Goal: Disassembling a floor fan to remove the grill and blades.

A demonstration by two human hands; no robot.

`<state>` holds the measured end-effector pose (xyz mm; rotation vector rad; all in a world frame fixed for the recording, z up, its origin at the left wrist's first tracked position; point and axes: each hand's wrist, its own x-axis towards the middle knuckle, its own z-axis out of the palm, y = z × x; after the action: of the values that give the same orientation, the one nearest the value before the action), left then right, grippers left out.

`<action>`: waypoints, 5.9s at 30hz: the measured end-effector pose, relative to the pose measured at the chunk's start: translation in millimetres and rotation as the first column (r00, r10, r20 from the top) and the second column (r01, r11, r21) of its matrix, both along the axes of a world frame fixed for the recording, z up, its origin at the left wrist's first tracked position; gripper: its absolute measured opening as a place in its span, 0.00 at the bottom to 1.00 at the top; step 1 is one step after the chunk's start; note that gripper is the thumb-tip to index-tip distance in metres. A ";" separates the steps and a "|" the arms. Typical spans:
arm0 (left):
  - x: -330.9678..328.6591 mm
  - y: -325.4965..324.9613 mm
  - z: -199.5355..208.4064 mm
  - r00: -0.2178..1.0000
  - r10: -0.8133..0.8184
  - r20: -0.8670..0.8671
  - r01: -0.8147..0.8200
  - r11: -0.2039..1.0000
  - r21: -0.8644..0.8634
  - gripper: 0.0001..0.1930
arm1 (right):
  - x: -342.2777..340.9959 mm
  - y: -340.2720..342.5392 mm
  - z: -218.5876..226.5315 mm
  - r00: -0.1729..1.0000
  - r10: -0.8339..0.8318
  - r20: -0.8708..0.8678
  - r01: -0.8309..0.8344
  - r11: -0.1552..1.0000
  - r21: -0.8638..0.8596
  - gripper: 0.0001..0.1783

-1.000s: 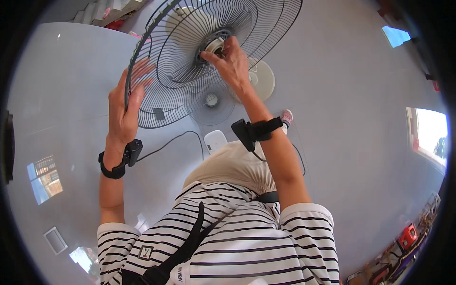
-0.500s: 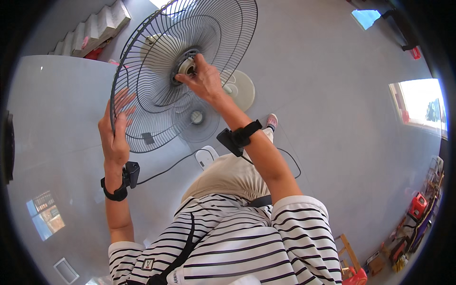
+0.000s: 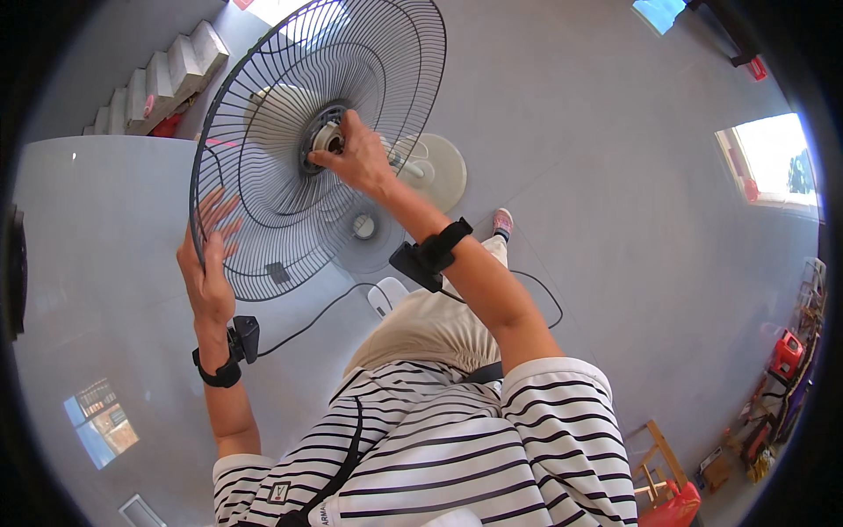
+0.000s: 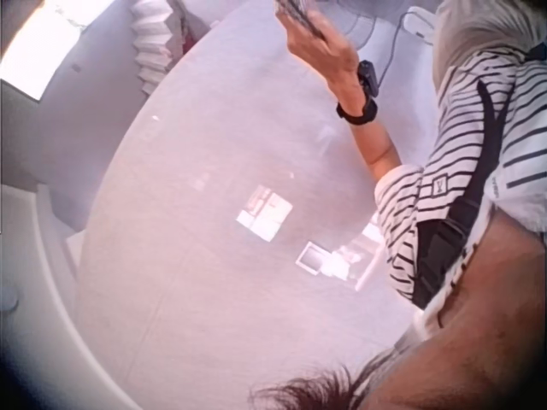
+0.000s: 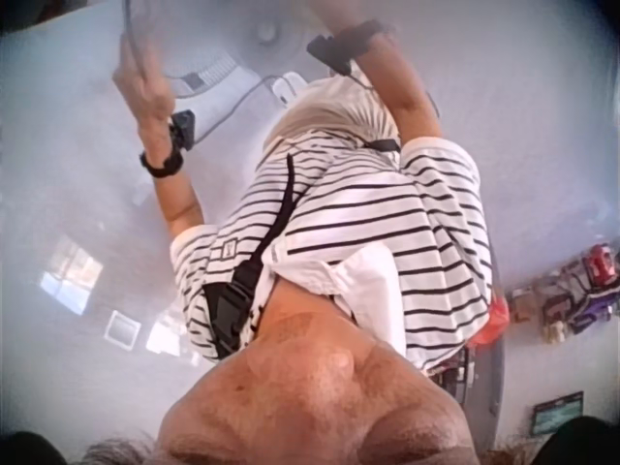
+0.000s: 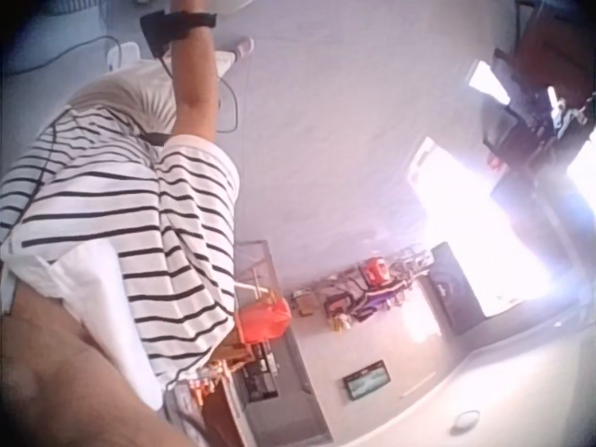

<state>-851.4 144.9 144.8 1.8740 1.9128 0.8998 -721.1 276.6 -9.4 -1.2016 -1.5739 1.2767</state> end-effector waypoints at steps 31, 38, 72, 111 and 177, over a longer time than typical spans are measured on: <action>-3.9 3.8 5.0 0.999 -0.045 -0.004 0.045 0.999 0.008 0.19 | 2.8 11.7 0.2 0.832 -0.074 -0.550 -0.205 0.880 -0.429 0.26; -1.8 4.4 3.3 1.000 -0.011 0.014 0.011 1.000 0.019 0.20 | 1.8 14.5 -9.7 0.898 -0.017 -0.440 -0.135 0.941 -0.311 0.27; 0.7 6.5 5.3 0.999 -0.032 -0.035 0.032 0.999 0.005 0.20 | 3.5 -2.0 0.4 0.987 -0.070 -0.148 0.092 0.986 0.142 0.27; 9.8 8.1 15.2 0.999 0.018 -0.042 -0.022 0.994 -0.110 0.21 | 5.3 12.9 8.4 0.922 -0.062 -0.382 -0.105 0.910 -0.402 0.21; 5.7 7.8 6.7 0.999 -0.026 -0.047 0.026 1.000 0.003 0.23 | 16.3 6.6 6.7 0.792 -0.124 -0.598 -0.302 0.772 -0.560 0.19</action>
<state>-845.8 152.7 151.5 1.9337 1.9103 0.8593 -704.8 283.2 -2.7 -0.9167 -0.7267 2.1181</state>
